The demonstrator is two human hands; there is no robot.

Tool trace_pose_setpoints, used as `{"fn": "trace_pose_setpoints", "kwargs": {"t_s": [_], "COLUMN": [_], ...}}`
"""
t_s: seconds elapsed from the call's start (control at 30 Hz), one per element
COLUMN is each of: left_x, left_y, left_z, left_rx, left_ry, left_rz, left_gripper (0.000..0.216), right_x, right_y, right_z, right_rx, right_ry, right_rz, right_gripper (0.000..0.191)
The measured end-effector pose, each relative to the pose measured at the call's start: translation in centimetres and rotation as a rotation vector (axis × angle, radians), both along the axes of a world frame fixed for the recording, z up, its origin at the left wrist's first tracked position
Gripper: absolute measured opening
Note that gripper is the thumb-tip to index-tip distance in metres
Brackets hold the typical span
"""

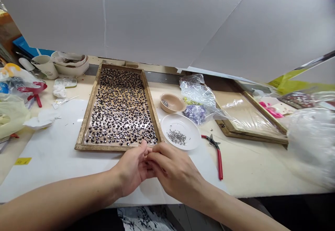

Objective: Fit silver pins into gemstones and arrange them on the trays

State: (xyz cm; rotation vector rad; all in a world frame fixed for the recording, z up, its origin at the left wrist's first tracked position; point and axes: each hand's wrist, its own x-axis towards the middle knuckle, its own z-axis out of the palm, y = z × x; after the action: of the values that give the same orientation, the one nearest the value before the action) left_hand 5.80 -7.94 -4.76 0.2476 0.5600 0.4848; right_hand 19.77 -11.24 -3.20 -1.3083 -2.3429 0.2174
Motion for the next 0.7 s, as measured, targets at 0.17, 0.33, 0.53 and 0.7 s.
{"fn": "trace_pose_setpoints", "kwargs": {"t_s": [0.17,0.33,0.53,0.7], "left_x": [0.1,0.1,0.1,0.1], "left_y": [-0.1,-0.4,-0.6,-0.5], "left_z": [-0.3,-0.7,-0.8,-1.0], "left_rx": [0.166,0.195,0.177,0.179], "left_ry": [0.140,0.242,0.234,0.241], "left_rz": [-0.016,-0.086,-0.098,-0.119], "left_gripper": [0.019,0.030,0.031,0.032], "right_x": [1.7,2.1,1.8,1.8], "right_y": [-0.1,-0.6,-0.8,-1.1], "right_z": [0.5,0.4,0.6,0.8], "right_rx": [-0.063,-0.133,-0.191,-0.182], "right_ry": [0.008,0.023,0.044,0.016], "right_rz": [-0.116,-0.122,-0.120,-0.115], "right_gripper": [0.017,0.015,0.015,0.013]}}
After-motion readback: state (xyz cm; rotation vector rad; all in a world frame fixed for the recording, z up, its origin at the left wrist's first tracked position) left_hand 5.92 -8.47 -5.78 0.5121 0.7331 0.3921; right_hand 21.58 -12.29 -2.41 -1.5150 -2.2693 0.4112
